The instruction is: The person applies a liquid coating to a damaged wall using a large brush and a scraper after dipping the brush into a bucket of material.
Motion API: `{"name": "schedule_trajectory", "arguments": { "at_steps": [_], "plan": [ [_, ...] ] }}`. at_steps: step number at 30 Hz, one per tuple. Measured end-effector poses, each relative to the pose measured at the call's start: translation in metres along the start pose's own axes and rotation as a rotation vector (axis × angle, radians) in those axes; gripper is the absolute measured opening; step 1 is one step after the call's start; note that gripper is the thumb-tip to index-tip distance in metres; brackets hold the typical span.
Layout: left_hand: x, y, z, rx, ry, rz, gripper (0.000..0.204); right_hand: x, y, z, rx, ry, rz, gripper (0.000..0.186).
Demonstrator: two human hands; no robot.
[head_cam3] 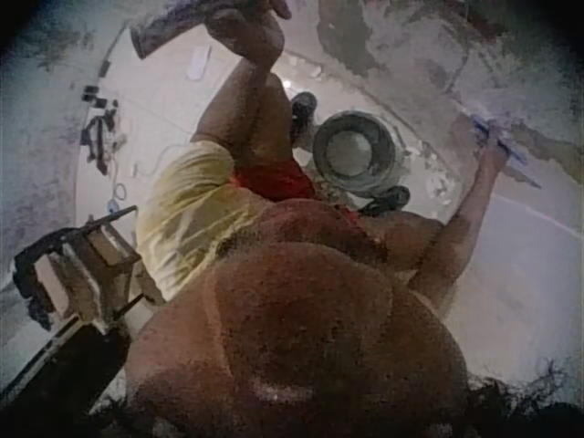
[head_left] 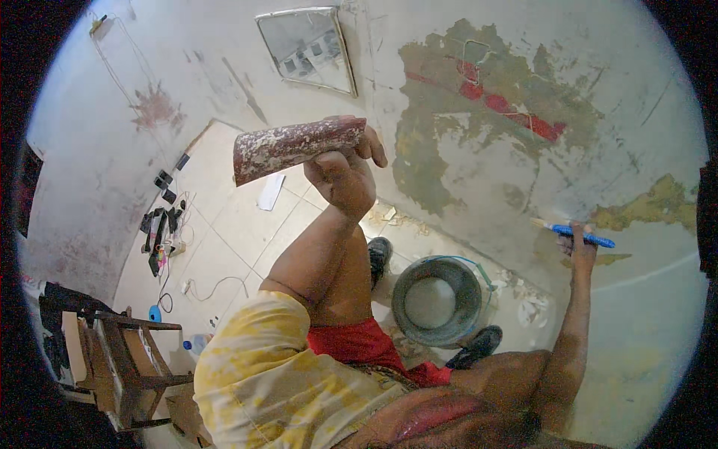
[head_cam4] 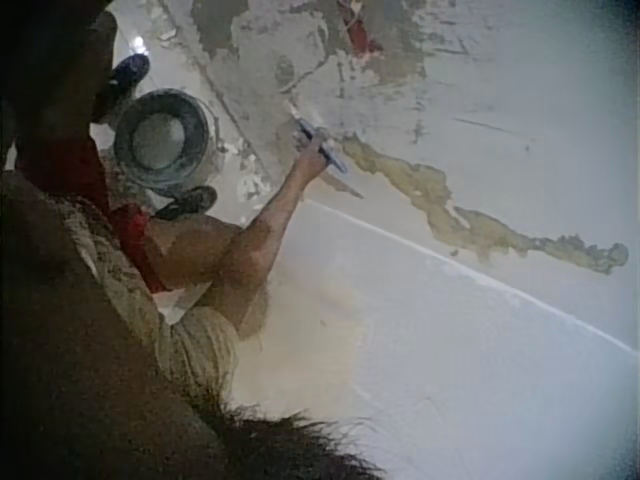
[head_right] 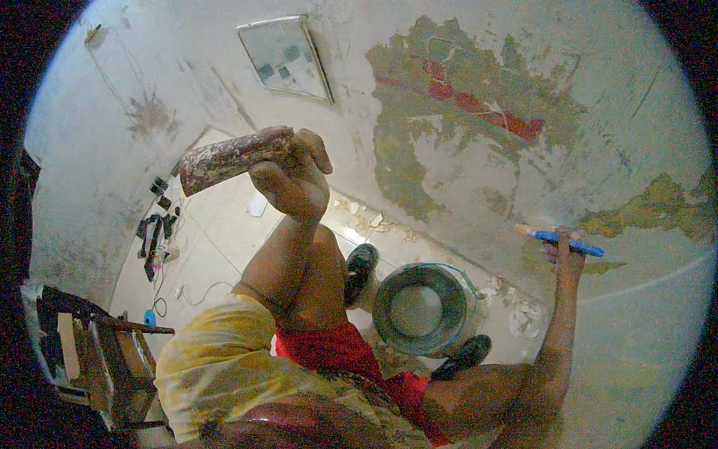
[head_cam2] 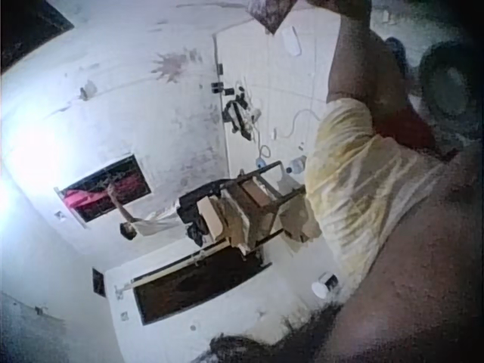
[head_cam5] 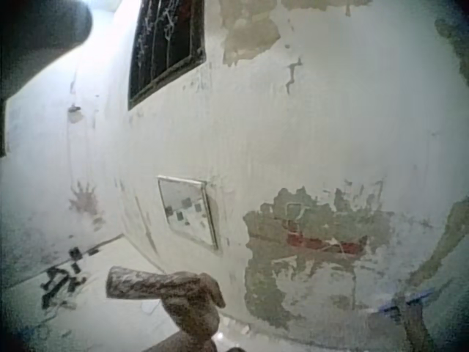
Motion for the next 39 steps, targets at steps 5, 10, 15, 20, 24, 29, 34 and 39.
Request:
{"name": "schedule_trajectory", "arguments": {
  "at_steps": [5,10,15,20,24,29,34,39],
  "plan": [
    [-0.003,-0.013,0.001,-0.093,0.008,0.049,0.057,-0.015,0.007,0.01,0.02,0.073,0.036,0.027],
    [0.003,-0.008,-0.002,-0.088,-0.014,0.051,0.057,0.009,-0.008,-0.007,0.013,0.056,0.069,0.026],
    [0.001,-0.011,-0.001,-0.1,-0.015,0.065,0.056,-0.004,0.003,0.004,0.071,0.019,0.021,0.028],
    [0.003,-0.012,0.001,-0.155,0.076,0.053,0.047,0.002,-0.005,-0.003,-0.021,-0.007,0.03,0.03],
    [0.024,-0.012,0.004,-0.315,0.914,-0.615,0.032,-0.015,0.015,0.013,0.047,0.033,-0.03,0.029],
    [0.035,-0.007,0.001,-0.29,1.059,-0.628,0.029,-0.007,0.0,0.001,0.057,0.007,0.009,0.032],
    [0.031,-0.011,0.004,-0.274,1.019,-0.639,0.031,0.011,-0.003,-0.009,0.057,0.069,-0.044,0.028],
    [0.037,-0.005,0.0,-0.27,1.028,-0.634,0.029,0.014,-0.003,-0.01,0.068,0.045,-0.001,0.028]
  ]
}}
Point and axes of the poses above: each hand's wrist, its own z-axis towards the middle knuckle, its own y-axis out of the back of the hand, x = y × z, the point moved 2 cm from there along z, towards the middle knuckle, and after that the axes turned 7 degrees about x, right-handed, at the moved point
